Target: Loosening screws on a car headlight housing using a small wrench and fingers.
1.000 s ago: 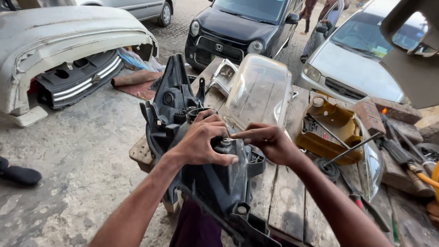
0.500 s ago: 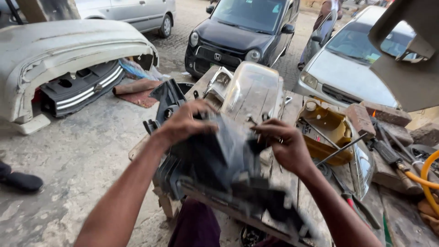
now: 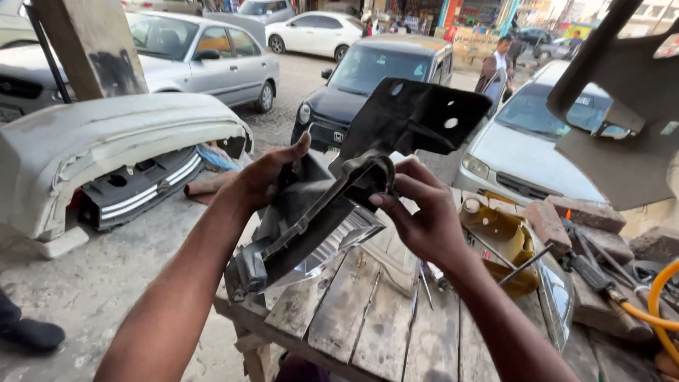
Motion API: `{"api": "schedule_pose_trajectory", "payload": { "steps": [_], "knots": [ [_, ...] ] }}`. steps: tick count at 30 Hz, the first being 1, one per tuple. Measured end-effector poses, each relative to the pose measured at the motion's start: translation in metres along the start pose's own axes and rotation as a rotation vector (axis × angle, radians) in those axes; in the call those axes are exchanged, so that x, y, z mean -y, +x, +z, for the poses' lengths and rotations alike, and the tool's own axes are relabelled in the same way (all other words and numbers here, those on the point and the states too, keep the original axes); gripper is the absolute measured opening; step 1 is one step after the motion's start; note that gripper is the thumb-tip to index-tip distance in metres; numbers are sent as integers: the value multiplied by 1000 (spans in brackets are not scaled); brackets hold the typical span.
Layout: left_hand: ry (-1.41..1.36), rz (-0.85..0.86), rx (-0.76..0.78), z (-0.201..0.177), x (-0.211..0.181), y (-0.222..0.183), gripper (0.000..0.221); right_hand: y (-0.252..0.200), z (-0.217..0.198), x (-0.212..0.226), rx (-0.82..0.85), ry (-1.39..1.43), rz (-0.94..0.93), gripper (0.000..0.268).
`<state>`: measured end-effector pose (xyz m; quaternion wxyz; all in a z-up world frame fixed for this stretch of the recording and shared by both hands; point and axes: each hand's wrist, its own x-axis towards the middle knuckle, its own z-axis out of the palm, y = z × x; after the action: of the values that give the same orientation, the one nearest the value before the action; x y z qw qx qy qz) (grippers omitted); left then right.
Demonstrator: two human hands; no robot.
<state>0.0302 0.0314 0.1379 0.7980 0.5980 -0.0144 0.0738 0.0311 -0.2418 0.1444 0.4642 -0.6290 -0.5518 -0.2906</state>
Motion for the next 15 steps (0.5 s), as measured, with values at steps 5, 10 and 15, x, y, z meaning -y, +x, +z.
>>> {"api": "schedule_pose_trajectory", "payload": {
  "steps": [5, 10, 15],
  "knots": [
    [502, 20, -131, 18, -22, -23, 72, 1, 10, 4, -140, -234, -74, 9],
    [616, 363, 91, 27, -75, -49, 69, 16, 15, 10, -115, -276, -94, 16],
    [656, 514, 200, 83, -109, -99, 38, 30, 21, 9, -89, -259, -114, 21]
  ]
}}
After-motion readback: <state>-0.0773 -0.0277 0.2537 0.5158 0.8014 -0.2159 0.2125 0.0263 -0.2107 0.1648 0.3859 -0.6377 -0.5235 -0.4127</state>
